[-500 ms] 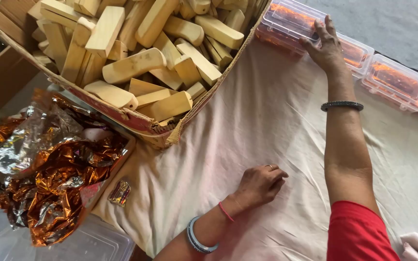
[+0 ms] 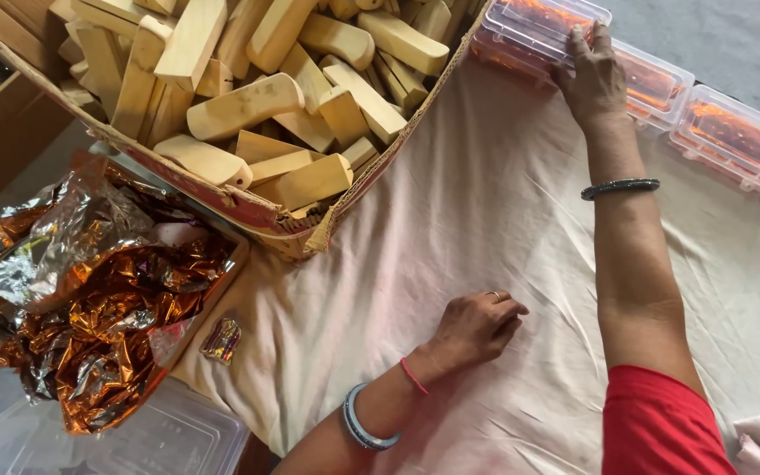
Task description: The person wipes wooden blocks with a cloth and then wraps them in gold foil. They handle the blocks one at a time, wiping them thoroughly before wrapping each one individually.
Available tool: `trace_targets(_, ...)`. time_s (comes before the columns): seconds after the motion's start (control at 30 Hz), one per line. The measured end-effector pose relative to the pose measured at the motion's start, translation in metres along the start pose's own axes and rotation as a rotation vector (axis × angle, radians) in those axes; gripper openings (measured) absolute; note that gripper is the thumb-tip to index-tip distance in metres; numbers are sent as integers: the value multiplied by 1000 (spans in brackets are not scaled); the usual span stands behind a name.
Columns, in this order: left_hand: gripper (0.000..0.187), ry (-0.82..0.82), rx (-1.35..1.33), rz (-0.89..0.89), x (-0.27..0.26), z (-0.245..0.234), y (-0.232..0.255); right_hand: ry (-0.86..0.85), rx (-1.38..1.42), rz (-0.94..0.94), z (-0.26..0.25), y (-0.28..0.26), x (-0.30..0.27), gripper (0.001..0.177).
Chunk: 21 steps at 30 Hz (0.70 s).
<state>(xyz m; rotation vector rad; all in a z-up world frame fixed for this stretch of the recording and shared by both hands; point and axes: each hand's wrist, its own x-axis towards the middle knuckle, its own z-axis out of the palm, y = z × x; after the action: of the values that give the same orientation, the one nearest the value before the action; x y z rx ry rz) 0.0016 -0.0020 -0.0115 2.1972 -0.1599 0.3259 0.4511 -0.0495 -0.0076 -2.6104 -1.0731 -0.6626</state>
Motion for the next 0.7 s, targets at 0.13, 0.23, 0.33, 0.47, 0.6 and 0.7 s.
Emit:
trace_targets(0.13,13,3,-12,-11,0,-2,2,-30,4,29,-4,-7,2,71)
trace_targets(0.23,14,2,-8,1,0,-4,2,-31,6,41,-2,-6,3,73)
trace_targets(0.33,13,2,-3,1,-1,-2,2,-16,-12,26,-1,-6,-1,75)
trace_targets(0.47,14,15,2,0,-1,-1,2,26,-35,1,8,-1,-2,73)
trace_targets(0.6,14,5,-4,-3,-1,0,1,30,-17,15,5,-5,-3,71)
trace_targets(0.7,14,6,2,-6,0,-2,4,69,-37,-21,9,-2,-4,67)
